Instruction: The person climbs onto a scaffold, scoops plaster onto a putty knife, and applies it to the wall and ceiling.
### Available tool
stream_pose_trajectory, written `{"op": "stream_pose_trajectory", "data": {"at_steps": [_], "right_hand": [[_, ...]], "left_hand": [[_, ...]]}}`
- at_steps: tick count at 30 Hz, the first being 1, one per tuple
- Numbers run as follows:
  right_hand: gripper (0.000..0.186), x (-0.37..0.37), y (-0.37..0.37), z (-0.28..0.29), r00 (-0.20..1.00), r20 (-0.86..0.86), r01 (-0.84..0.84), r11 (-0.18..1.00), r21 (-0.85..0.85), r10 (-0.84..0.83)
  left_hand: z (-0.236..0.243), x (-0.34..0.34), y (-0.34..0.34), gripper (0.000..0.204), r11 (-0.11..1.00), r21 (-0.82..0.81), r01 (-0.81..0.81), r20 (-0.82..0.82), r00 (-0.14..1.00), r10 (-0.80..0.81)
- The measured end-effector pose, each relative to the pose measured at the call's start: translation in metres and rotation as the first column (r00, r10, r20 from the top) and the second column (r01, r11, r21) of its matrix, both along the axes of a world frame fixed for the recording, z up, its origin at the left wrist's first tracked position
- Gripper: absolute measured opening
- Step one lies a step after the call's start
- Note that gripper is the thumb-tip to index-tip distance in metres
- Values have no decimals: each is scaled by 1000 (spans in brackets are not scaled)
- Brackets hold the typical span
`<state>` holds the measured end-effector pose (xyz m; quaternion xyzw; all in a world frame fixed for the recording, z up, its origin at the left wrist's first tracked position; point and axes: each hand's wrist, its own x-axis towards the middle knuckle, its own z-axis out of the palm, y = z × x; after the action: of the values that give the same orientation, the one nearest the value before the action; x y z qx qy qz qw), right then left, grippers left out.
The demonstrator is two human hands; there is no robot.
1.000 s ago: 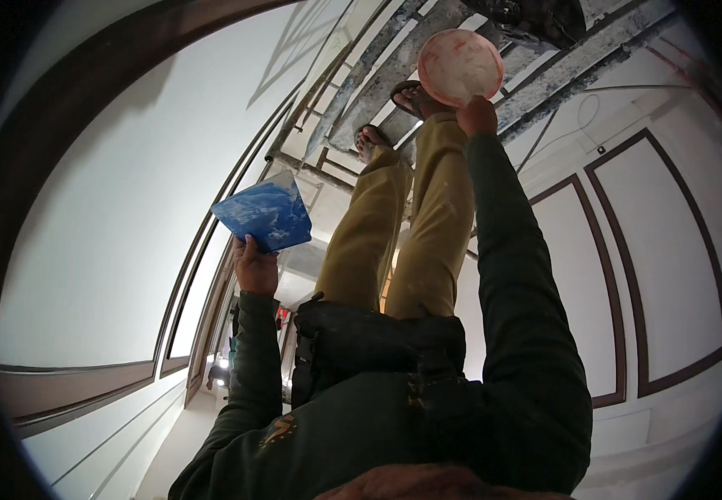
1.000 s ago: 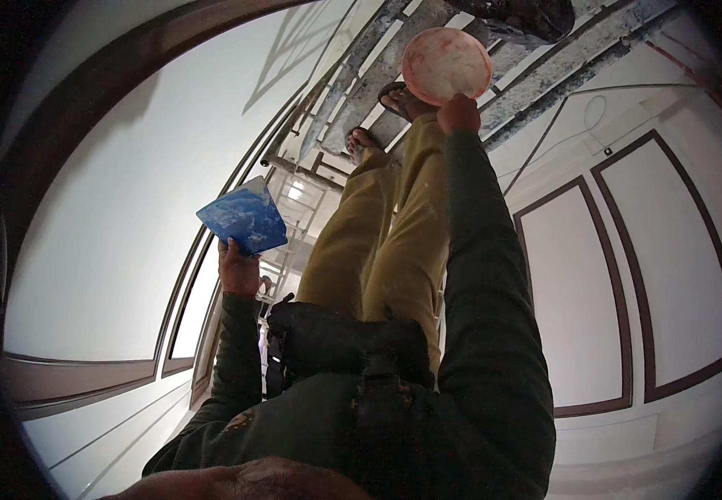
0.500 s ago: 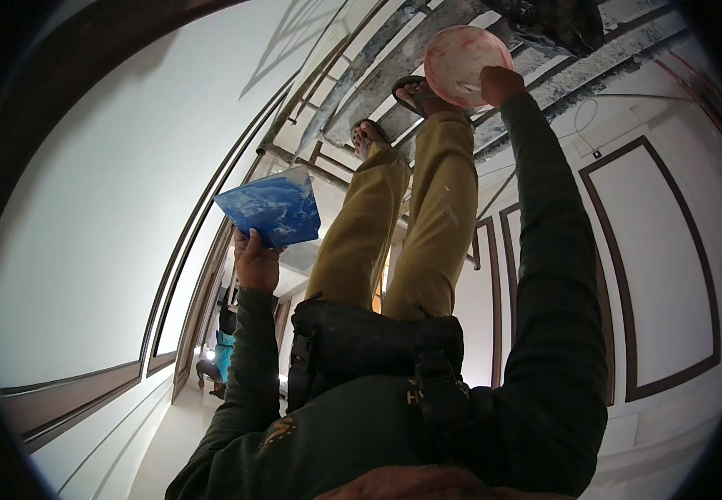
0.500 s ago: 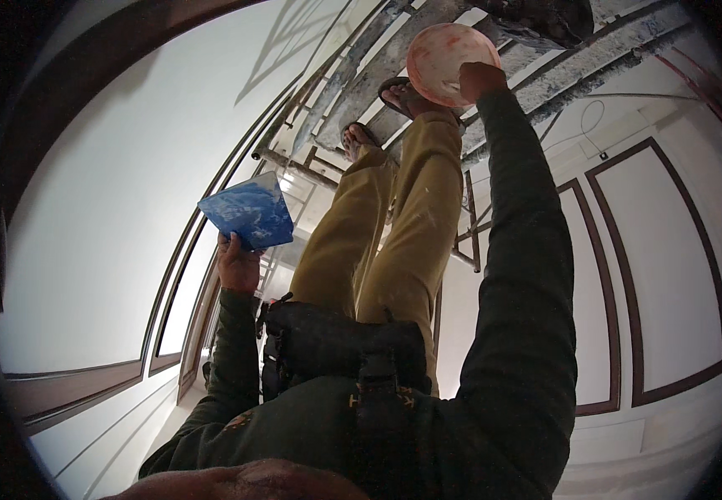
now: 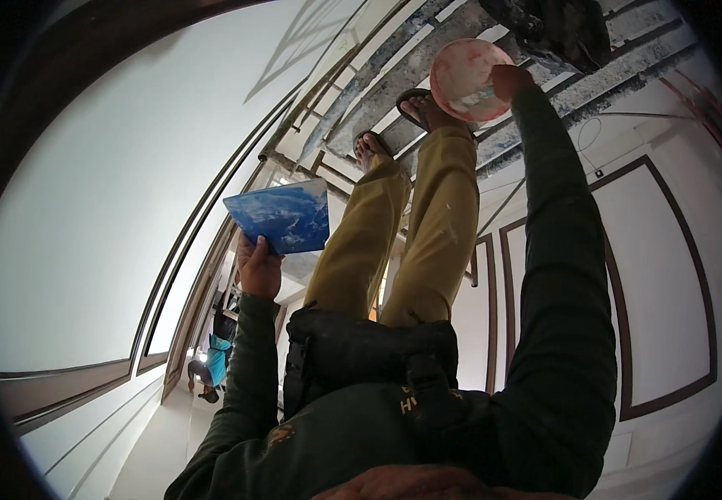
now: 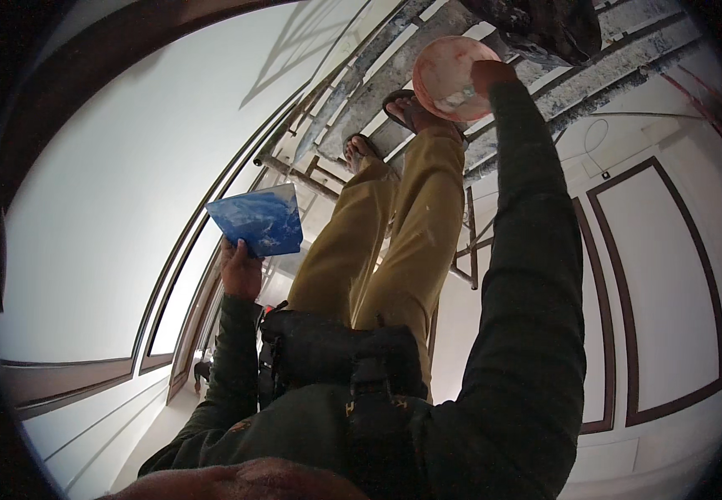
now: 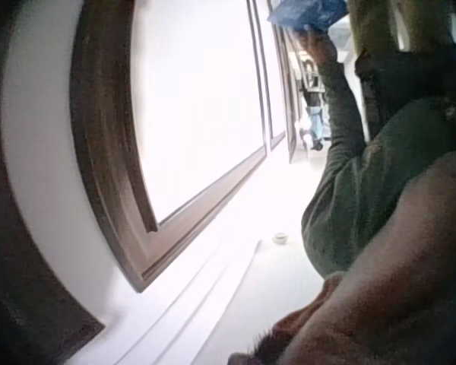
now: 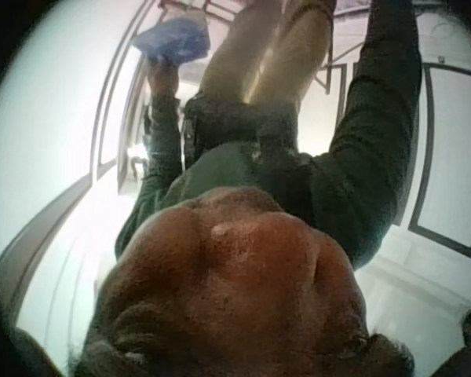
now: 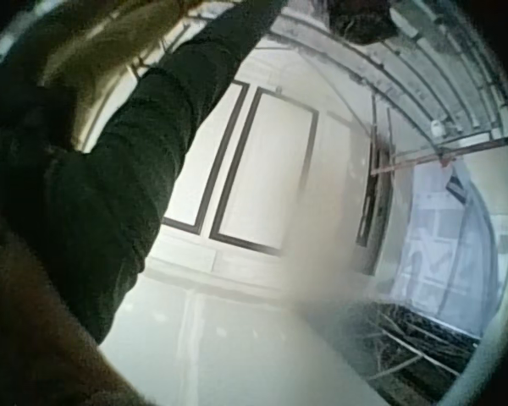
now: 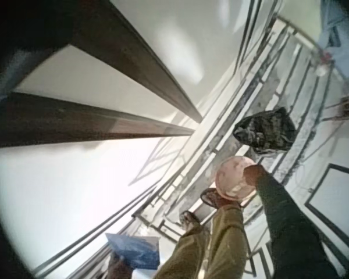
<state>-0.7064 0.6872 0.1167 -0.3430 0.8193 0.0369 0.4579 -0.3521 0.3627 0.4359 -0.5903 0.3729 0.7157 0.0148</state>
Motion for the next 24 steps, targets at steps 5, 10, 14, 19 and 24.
{"op": "stream_pose_trajectory", "data": {"at_steps": [5,10,14,19,24], "right_hand": [[38,-18,36,2,956,281,114,990,-86,-86],[37,-20,49,88,845,441,346,938,-24,-301],[38,-13,85,165,604,599,713,692,-114,-525],[37,-4,62,326,403,783,908,316,-277,-474],[40,-2,40,457,490,762,865,130,-484,-424]], "left_hand": [[-3,-15,-3,41,995,-61,78,-51,995,-81],[-3,-74,7,41,994,-23,109,-207,972,-112],[9,-125,15,40,984,-22,176,-284,943,-175],[80,-169,12,33,975,-68,213,-360,906,-223],[190,-212,17,32,978,-21,206,-487,853,-190]]}}
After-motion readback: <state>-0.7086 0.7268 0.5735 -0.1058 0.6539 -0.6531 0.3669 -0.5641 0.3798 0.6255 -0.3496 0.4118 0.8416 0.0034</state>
